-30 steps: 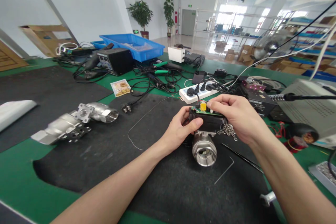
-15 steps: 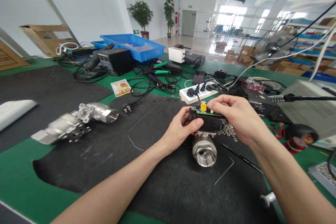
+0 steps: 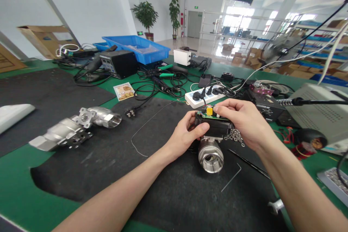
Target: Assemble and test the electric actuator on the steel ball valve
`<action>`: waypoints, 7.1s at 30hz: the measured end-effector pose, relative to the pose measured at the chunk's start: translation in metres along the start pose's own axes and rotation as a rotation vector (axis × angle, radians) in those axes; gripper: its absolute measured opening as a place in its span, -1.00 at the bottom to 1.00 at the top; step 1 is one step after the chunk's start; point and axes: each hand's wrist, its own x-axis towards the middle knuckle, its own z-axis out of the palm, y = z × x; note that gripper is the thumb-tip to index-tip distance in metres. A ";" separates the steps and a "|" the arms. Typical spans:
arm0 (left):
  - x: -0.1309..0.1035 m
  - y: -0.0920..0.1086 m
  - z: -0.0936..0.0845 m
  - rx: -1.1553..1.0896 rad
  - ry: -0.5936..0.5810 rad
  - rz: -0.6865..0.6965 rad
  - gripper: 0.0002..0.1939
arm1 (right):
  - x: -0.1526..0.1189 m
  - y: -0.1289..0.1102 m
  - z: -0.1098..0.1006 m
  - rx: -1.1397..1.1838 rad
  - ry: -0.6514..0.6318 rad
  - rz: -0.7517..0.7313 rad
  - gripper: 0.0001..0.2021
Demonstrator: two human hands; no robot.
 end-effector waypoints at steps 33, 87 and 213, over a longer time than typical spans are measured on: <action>0.000 0.001 0.001 -0.011 0.005 0.001 -0.43 | 0.000 0.000 0.000 -0.011 -0.008 0.007 -0.83; 0.001 0.000 0.000 -0.019 -0.020 0.002 -0.45 | 0.000 -0.002 0.000 -0.003 -0.012 0.003 -0.87; 0.001 0.000 -0.001 -0.023 -0.024 0.009 -0.46 | 0.000 0.004 -0.002 -0.080 0.016 -0.001 -0.78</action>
